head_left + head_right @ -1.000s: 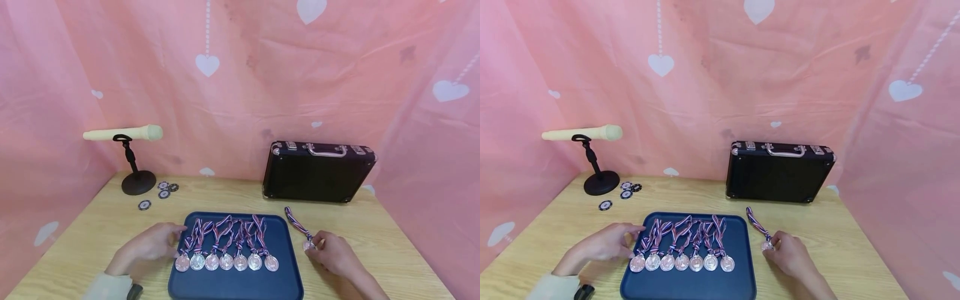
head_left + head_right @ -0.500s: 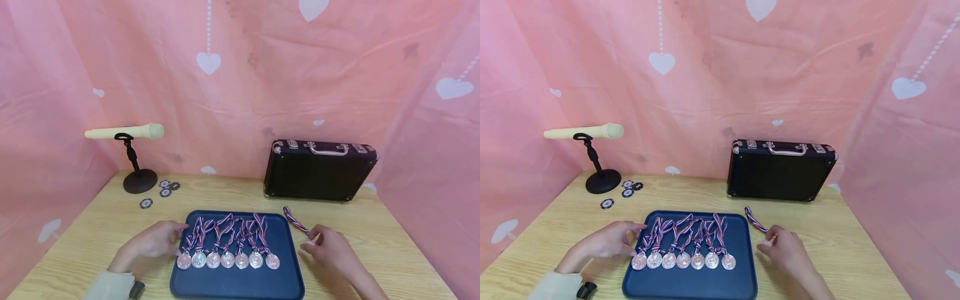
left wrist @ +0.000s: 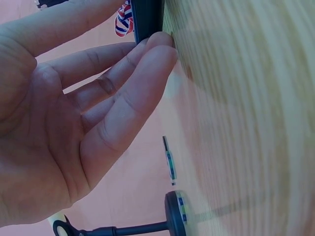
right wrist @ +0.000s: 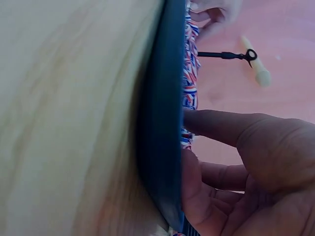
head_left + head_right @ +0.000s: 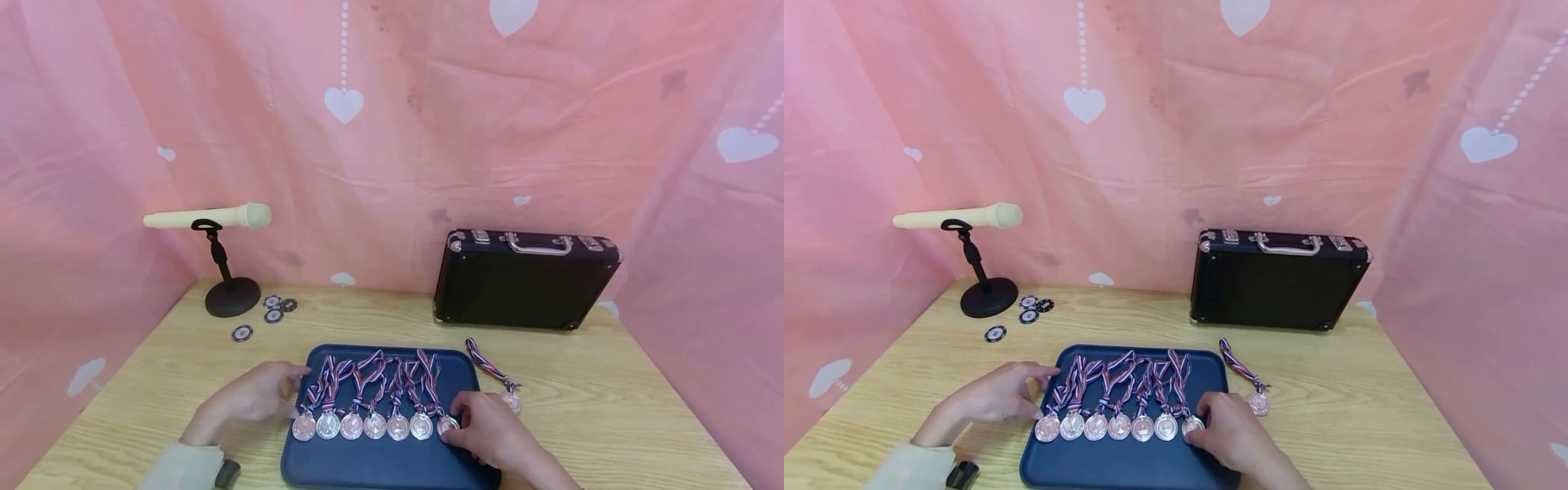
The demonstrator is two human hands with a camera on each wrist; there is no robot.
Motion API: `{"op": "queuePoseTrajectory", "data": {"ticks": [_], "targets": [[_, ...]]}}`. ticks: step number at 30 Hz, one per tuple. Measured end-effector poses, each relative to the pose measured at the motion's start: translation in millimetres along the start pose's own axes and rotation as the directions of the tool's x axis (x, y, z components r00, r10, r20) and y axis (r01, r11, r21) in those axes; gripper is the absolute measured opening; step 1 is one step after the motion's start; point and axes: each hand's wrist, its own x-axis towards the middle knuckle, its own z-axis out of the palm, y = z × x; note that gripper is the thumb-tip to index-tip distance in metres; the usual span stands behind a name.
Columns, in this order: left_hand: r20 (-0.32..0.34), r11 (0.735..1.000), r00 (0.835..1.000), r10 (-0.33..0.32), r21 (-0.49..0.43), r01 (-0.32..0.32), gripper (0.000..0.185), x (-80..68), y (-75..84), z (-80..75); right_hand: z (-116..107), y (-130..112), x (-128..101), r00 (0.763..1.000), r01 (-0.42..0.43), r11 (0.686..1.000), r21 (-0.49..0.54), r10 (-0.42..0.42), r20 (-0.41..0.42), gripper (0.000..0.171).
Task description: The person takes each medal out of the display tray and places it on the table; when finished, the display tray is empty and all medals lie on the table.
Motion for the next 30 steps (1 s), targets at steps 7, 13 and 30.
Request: {"op": "queuePoseTrajectory", "data": {"ticks": [7, 13, 30], "targets": [[0.002, 1.0, 1.0, -0.001, 0.011, 0.001, 0.071, -1.2, 0.6, 1.2, 5, 0, -1, 0.999, -0.044, 0.999, 0.01, 0.044, -0.008, 0.031], [-0.006, 0.999, 1.0, 0.026, 0.025, -0.026, 0.072, 0.8, 0.1, 0.5, 3, -1, -1, 0.99, -0.142, 0.988, 0.067, 0.143, -0.011, 0.035], [0.008, 1.0, 1.0, 0.011, 0.015, -0.011, 0.074, 0.6, 0.3, -0.7, -4, 13, -2, 0.996, -0.021, 0.967, 0.254, -0.001, 0.089, 0.016]]}}
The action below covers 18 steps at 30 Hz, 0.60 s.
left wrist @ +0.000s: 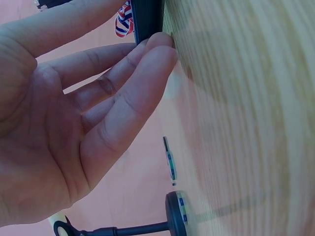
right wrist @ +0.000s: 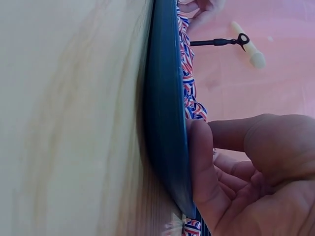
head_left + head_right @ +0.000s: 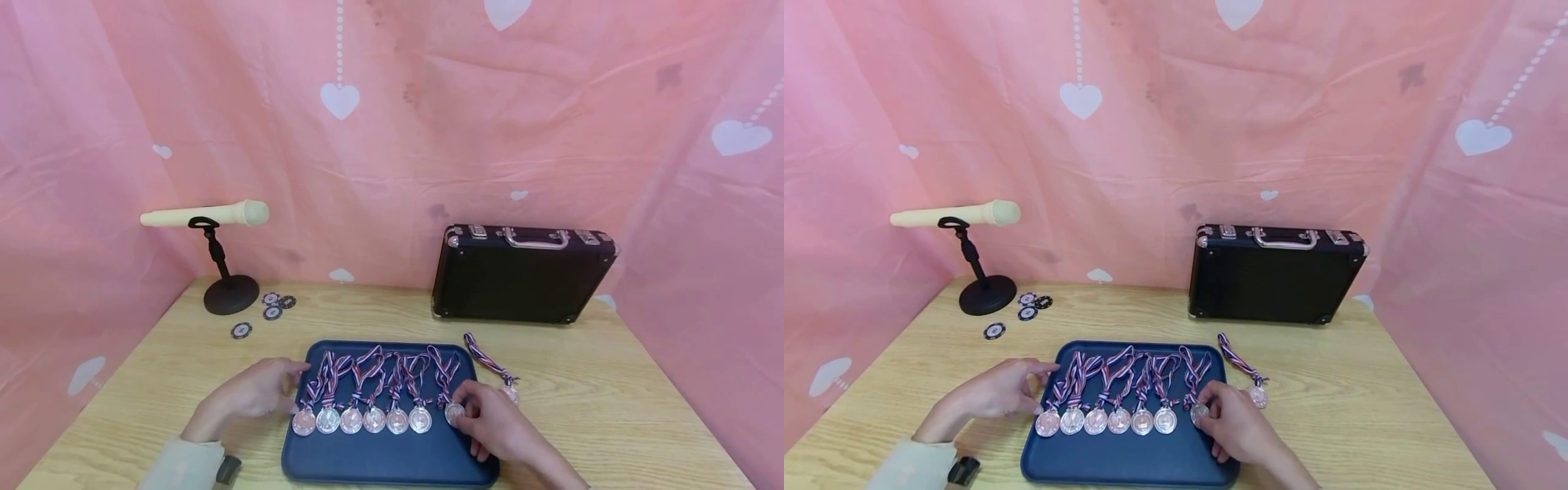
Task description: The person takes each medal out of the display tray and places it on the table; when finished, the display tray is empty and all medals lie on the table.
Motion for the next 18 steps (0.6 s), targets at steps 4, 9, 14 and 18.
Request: {"op": "queuePoseTrajectory", "data": {"ticks": [4, 9, 14, 18], "targets": [[-0.002, 1.0, 1.0, -0.002, 0.001, 0.002, 0.073, 0.0, -0.2, 0.2, -2, 0, 0, 1.0, 0.001, 0.999, 0.036, -0.002, 0.01, 0.016], [-0.002, 1.0, 1.0, -0.004, 0.007, 0.004, 0.073, 0.0, -0.2, -1.0, -5, 0, 1, 1.0, -0.001, 0.998, 0.06, -0.001, 0.027, 0.018], [-0.001, 1.0, 1.0, -0.009, 0.019, 0.009, 0.072, -0.3, 0.0, -0.9, -9, -1, 2, 1.0, -0.011, 0.994, 0.109, 0.01, 0.014, 0.023], [0.0, 1.0, 1.0, -0.015, 0.011, 0.015, 0.072, -0.2, -0.3, 0.2, -15, -3, 3, 1.0, -0.014, 0.989, 0.145, 0.017, -0.018, 0.027]]}}
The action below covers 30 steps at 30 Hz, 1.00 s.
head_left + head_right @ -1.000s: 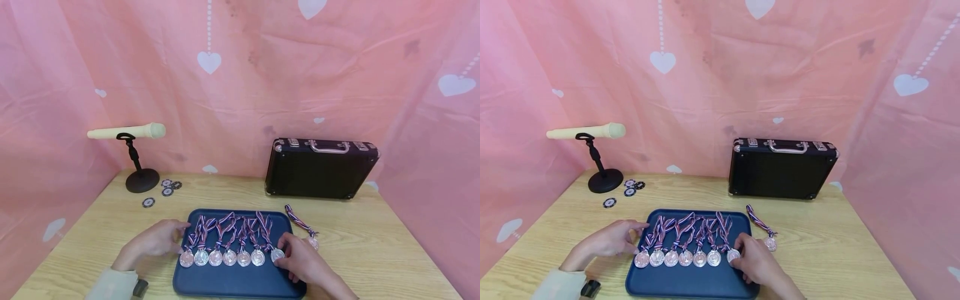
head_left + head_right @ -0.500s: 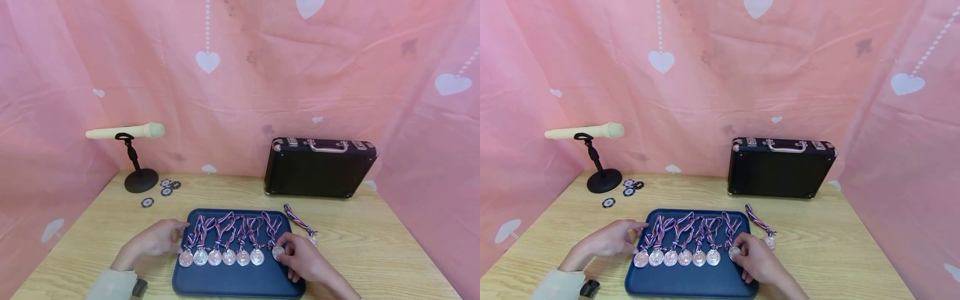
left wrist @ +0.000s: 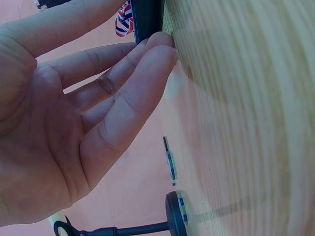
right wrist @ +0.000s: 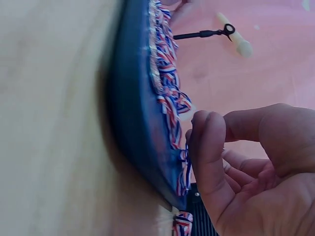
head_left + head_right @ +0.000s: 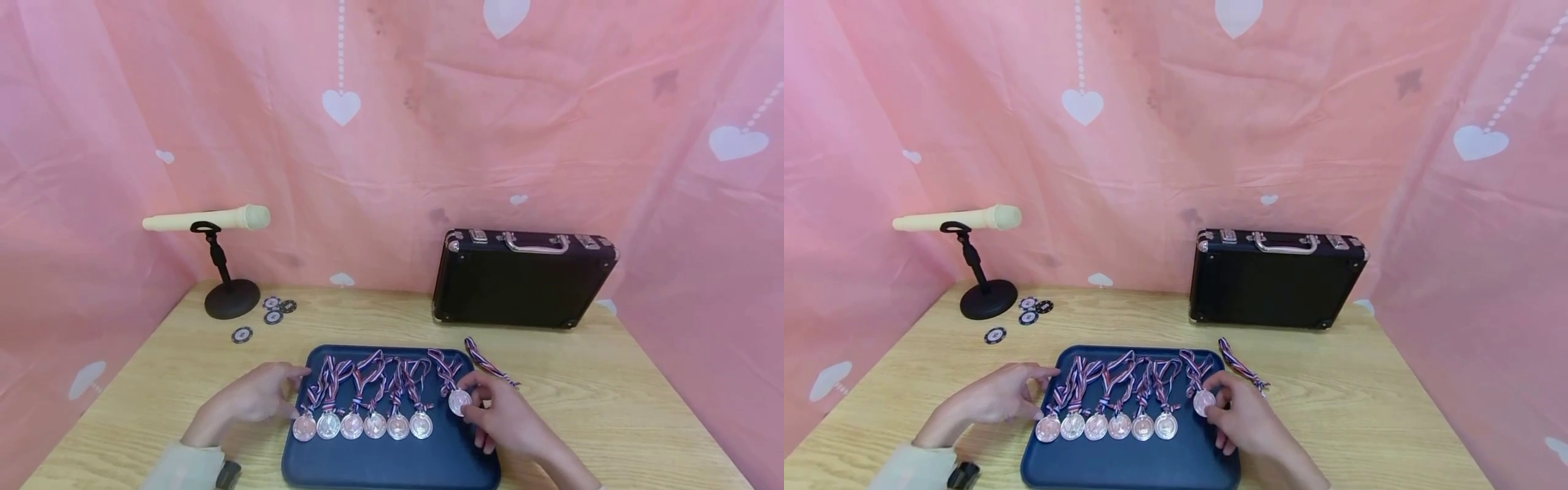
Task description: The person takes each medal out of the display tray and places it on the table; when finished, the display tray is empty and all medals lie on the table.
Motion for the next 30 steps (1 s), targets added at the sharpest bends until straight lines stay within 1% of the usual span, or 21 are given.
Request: {"op": "queuePoseTrajectory", "data": {"ticks": [7, 9, 13, 16, 21, 24, 26, 28, 30], "targets": [[0.001, 1.0, 1.0, -0.002, 0.001, 0.002, 0.07, -1.6, -0.9, 1.9, -15, -7, 5, 0.999, 0.025, 0.998, 0.059, -0.023, -0.033, 0.035], [0.0, 1.0, 1.0, 0.0, 0.0, 0.0, 0.07, -1.9, -0.7, 1.7, -22, -9, 8, 0.999, 0.035, 0.997, 0.075, -0.032, -0.036, 0.038], [-0.007, 1.0, 1.0, 0.004, 0.0, -0.004, 0.069, -1.4, 0.6, 0.5, -40, -16, 13, 0.999, 0.021, 0.993, 0.116, -0.015, -0.045, 0.044], [-0.009, 1.0, 1.0, 0.004, -0.003, -0.004, 0.07, -0.9, 1.2, -1.1, -54, -22, 15, 0.997, 0.015, 0.993, 0.118, -0.006, -0.075, 0.048], [-0.008, 1.0, 1.0, 0.021, -0.004, -0.021, 0.07, -0.2, -2.0, -2.9, -78, -28, 16, 0.985, 0.061, 0.995, 0.08, -0.047, -0.166, 0.046], [-0.002, 1.0, 1.0, 0.025, -0.016, -0.025, 0.07, -0.4, -5.8, -1.3, -93, -24, 15, 0.976, 0.08, 0.995, 0.059, -0.066, -0.206, 0.045], [0.004, 0.999, 1.0, 0.03, -0.027, -0.03, 0.07, -0.8, -7.9, 0.2, -102, -18, 14, 0.972, 0.073, 0.996, 0.046, -0.061, -0.225, 0.044], [0.007, 0.999, 0.999, 0.035, -0.038, -0.035, 0.07, -0.5, -8.9, 1.4, -110, -7, 12, 0.969, 0.058, 0.998, 0.029, -0.049, -0.244, 0.044], [0.005, 0.998, 0.998, 0.056, -0.034, -0.056, 0.069, 0.1, -9.0, 1.5, -116, 6, 11, 0.965, 0.035, 0.999, 0.014, -0.03, -0.261, 0.044]]}}
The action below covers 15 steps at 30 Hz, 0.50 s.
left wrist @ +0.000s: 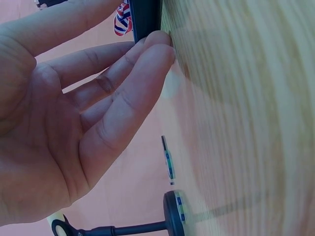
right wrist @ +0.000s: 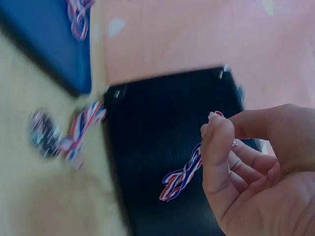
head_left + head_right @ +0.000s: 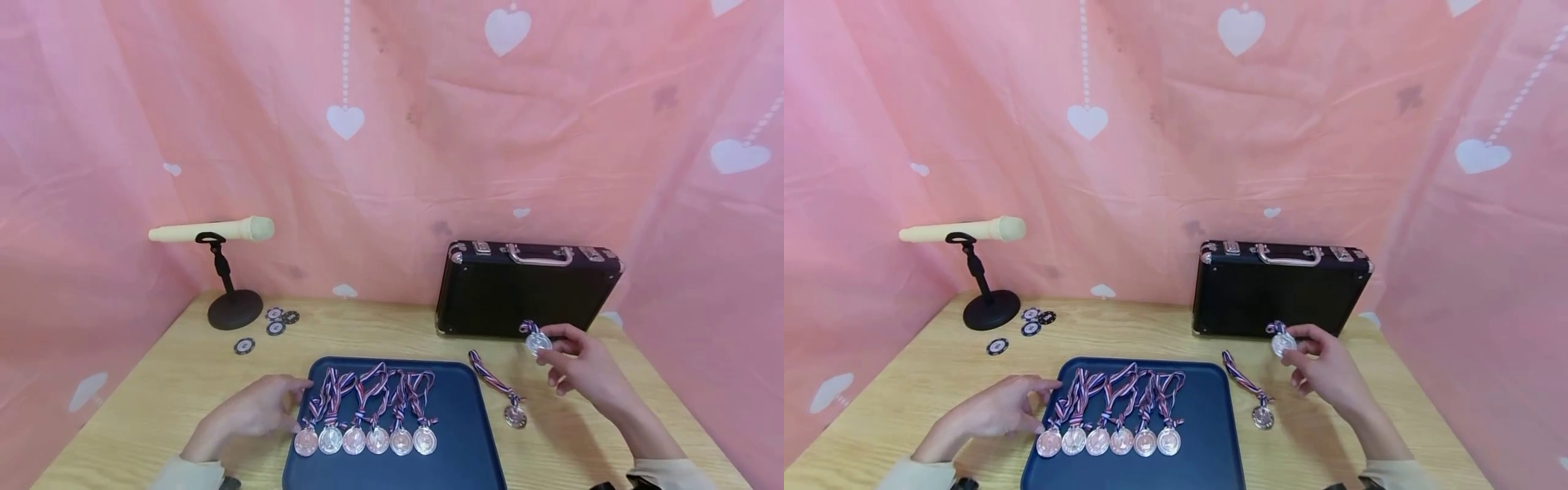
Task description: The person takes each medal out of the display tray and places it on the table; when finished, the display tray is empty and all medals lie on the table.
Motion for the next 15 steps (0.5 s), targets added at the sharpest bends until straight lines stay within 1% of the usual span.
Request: {"op": "queuePoseTrajectory", "data": {"ticks": [2, 4, 6, 8, 11, 13, 15], "targets": [[-0.002, 1.0, 1.0, 0.014, 0.0, -0.014, 0.07, 0.7, 1.2, 0.7, -3, 16, -1, 1.0, -0.028, 0.999, -0.027, 0.028, -0.009, 0.046], [-0.009, 1.0, 1.0, 0.026, 0.014, -0.026, 0.07, 1.1, 2.2, 0.9, -2, 33, -4, 0.998, -0.066, 0.997, -0.05, 0.066, -0.001, 0.047], [-0.01, 0.999, 0.999, 0.034, 0.021, -0.034, 0.07, 1.3, 2.6, 1.2, 1, 48, -7, 0.994, -0.107, 0.992, -0.068, 0.11, 0.029, 0.047], [-0.013, 0.999, 0.999, 0.033, 0.025, -0.032, 0.07, 1.5, 3.2, 1.2, 4, 60, -12, 0.986, -0.139, 0.987, -0.076, 0.145, 0.077, 0.048], [-0.012, 0.998, 0.999, 0.048, 0.03, -0.047, 0.07, 1.6, 2.6, 0.6, 7, 70, -18, 0.976, -0.154, 0.986, -0.067, 0.162, 0.147, 0.05], [-0.01, 0.998, 0.998, 0.056, 0.032, -0.056, 0.071, 1.7, 1.8, 0.1, 7, 73, -21, 0.973, -0.15, 0.986, -0.068, 0.159, 0.166, 0.052], [-0.007, 0.997, 0.997, 0.072, 0.034, -0.072, 0.071, 1.8, 0.4, -0.1, 7, 74, -23, 0.975, -0.136, 0.987, -0.083, 0.148, 0.167, 0.051]]}}
